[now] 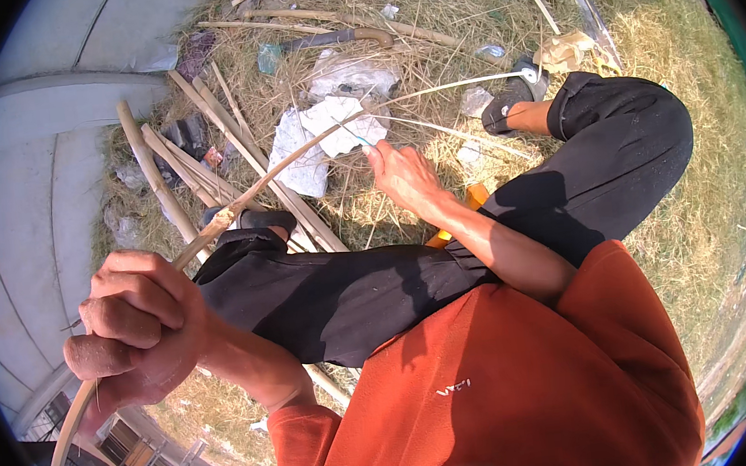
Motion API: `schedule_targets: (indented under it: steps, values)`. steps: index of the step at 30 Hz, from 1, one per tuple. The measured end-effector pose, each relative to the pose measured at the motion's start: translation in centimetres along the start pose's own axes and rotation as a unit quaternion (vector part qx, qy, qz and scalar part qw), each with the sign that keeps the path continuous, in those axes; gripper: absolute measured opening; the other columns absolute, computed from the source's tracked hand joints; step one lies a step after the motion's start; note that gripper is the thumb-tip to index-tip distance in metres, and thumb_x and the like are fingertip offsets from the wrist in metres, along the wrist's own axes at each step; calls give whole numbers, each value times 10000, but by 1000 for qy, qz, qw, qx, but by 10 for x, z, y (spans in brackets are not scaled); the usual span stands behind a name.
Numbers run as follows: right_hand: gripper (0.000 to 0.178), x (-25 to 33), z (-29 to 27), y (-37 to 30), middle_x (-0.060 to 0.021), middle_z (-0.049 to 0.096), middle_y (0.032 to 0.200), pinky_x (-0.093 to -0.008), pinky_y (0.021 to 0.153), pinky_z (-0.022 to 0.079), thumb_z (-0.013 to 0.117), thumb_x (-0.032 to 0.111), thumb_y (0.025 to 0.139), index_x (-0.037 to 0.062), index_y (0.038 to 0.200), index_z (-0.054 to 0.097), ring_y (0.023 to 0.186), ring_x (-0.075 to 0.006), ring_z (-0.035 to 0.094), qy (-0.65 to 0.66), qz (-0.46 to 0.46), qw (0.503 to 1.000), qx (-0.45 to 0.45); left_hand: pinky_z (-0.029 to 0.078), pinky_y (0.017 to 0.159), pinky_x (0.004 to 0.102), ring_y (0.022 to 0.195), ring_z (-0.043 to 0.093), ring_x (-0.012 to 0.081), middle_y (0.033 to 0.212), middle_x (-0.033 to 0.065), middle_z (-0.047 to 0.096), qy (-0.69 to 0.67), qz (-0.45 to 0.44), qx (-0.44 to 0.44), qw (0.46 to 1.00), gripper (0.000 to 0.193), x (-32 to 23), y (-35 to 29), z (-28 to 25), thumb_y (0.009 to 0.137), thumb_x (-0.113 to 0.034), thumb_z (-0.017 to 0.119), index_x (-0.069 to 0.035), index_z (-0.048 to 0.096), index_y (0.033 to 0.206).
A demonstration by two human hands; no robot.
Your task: The person sits on the ground and uses a knife to shave and smooth a long bamboo stick. They repeatedly scrape the surface, rotate the stick, and inspect the edges while removing thin strips of material.
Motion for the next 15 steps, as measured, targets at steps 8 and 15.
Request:
schedule_targets:
  steps: [8,15]
  values:
    - [408,-18,30,12,-262,624,710,-525,649,505,383,362,984,6,1005,582,714,-457,624,11,8,1000,-17,229,296,193,303,243,61,440,-30,258,11,-2,-12,1000,591,-3,-2,0,904,-665,348,-133,346,648]
    - [462,-74,47,30,-298,637,820,-535,819,466,327,384,992,14,1043,598,862,-471,614,16,124,992,-2,197,306,212,307,227,73,444,-22,250,-27,-11,-40,999,595,7,1,-6,903,-666,359,-137,326,632]
Point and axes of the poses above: each hand's wrist, its own y-axis towards the middle knuckle, its own z-axis out of the palm, x = y × z, the point moved 6 cm from there along y, towards the middle knuckle
